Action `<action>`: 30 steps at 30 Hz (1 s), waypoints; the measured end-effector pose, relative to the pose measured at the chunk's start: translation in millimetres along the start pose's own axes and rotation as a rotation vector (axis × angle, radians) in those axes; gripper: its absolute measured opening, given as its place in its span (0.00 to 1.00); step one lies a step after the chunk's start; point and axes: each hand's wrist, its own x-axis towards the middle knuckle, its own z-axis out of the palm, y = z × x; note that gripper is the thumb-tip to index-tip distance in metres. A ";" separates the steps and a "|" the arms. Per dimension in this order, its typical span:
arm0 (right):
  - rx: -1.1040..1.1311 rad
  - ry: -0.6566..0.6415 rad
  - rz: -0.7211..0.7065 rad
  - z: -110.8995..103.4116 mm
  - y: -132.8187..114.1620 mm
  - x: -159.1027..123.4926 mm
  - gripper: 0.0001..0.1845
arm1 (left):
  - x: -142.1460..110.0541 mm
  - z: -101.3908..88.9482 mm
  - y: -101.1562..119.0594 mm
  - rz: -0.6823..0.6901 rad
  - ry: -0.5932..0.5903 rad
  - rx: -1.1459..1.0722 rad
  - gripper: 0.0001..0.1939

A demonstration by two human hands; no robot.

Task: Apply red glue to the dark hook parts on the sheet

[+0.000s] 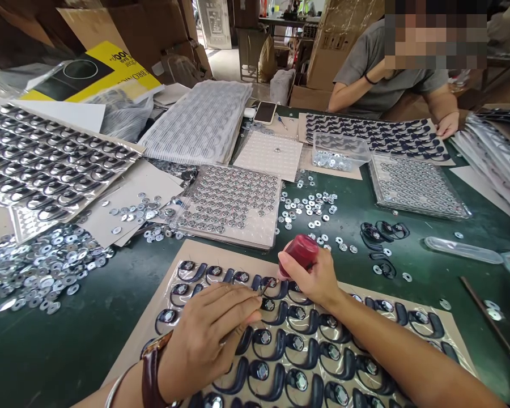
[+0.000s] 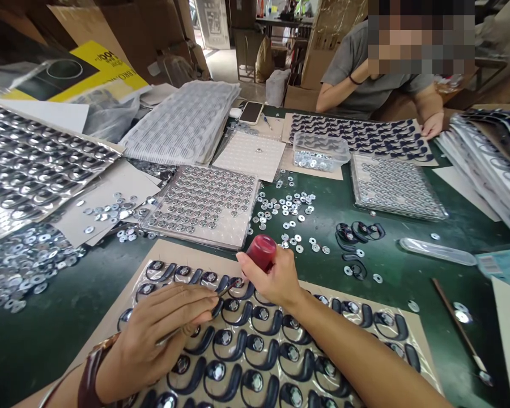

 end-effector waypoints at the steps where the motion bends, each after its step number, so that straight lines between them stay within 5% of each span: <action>1: 0.004 -0.012 -0.002 0.1 -0.2 0.0 0.15 | 0.6 -0.3 -1.0 -0.027 0.006 -0.027 0.12; 17: -0.007 -0.070 -0.020 3.1 0.7 -4.9 0.12 | 8.2 -6.3 -11.2 -0.248 0.048 -0.167 0.10; 25: 0.221 -0.114 0.159 -22.1 -32.6 14.3 0.15 | 0.7 -0.9 -10.2 -0.130 0.099 -0.170 0.10; 30: 0.143 -0.056 0.153 -17.5 -25.4 -11.5 0.12 | -17.2 -5.5 4.7 0.080 0.012 -0.003 0.13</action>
